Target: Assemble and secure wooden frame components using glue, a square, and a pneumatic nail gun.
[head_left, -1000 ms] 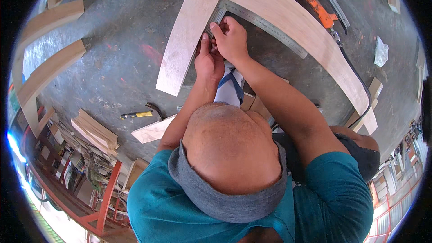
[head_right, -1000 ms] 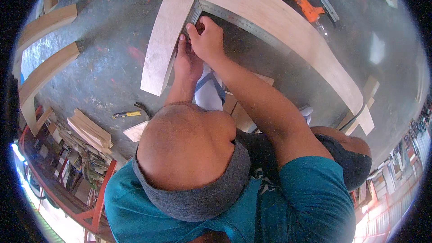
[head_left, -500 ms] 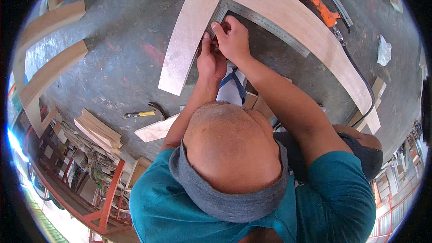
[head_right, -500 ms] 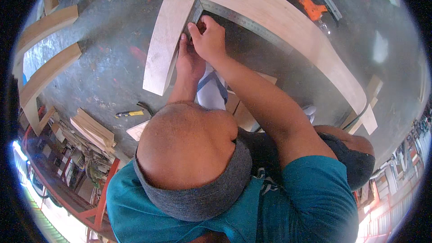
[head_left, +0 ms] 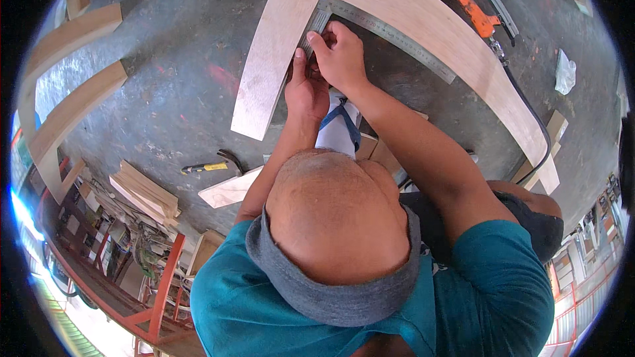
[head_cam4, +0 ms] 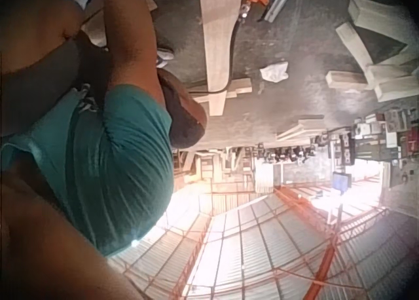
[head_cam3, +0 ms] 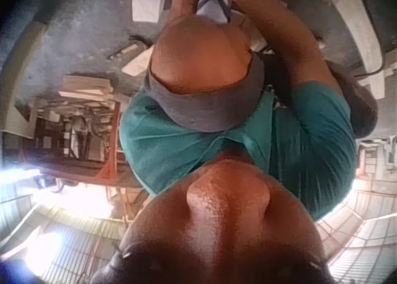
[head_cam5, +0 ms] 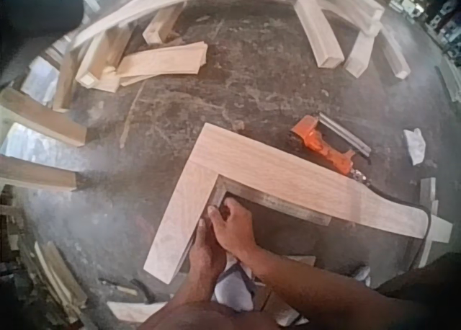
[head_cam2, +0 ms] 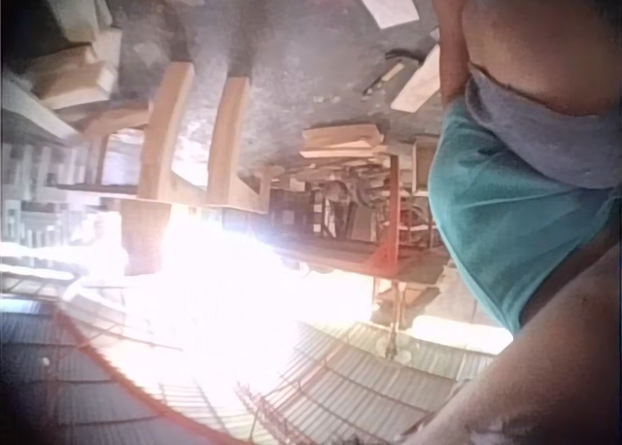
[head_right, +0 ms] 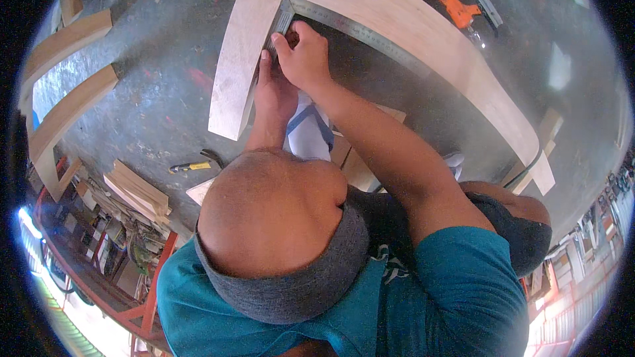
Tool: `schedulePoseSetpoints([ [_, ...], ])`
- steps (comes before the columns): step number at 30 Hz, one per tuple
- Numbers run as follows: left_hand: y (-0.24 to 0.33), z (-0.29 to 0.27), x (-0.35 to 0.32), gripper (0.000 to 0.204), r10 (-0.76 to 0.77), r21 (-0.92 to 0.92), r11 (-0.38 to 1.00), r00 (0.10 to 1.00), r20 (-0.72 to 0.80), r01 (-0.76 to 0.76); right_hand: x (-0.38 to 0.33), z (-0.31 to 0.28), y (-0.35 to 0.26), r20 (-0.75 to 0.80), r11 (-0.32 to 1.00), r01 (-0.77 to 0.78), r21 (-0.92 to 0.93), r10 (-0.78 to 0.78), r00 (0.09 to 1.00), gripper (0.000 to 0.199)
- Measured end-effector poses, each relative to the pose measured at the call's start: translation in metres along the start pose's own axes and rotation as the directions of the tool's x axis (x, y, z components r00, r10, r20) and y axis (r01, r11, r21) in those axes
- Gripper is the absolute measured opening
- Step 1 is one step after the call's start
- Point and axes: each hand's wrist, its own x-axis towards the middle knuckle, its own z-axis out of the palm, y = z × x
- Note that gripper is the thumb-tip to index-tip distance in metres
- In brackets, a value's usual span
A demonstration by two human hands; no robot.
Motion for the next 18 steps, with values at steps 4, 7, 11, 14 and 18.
schedulePoseSetpoints([
  [4, 0.002, 0.007, -0.001, 0.024, 0.002, -0.065, 0.998, 0.997, -0.074, -0.007, -0.001, 0.001, 0.000, 0.016, 0.999, -0.032, -0.005, 0.032, 0.999, 0.027],
  [7, -0.004, -0.008, 0.007, 0.021, 0.048, -0.070, 0.996, 0.997, -0.058, -0.052, -0.001, 0.002, -0.001, 0.013, 1.000, -0.030, -0.001, 0.030, 0.999, 0.026],
  [11, -0.004, -0.005, 0.006, 0.019, 0.048, -0.100, 0.993, 0.996, -0.074, -0.055, -0.003, 0.001, -0.004, 0.014, 0.998, -0.050, 0.037, 0.049, 0.999, 0.024],
  [14, -0.003, -0.005, 0.005, 0.019, 0.005, -0.111, 0.994, 0.997, -0.077, -0.014, -0.004, 0.002, -0.001, 0.005, 0.999, -0.040, 0.017, 0.040, 0.999, 0.024],
  [18, -0.002, 0.004, 0.001, 0.022, 0.010, -0.111, 0.994, 0.998, -0.057, -0.016, -0.001, 0.001, 0.004, 0.011, 0.999, -0.030, 0.011, 0.030, 0.999, 0.025],
])
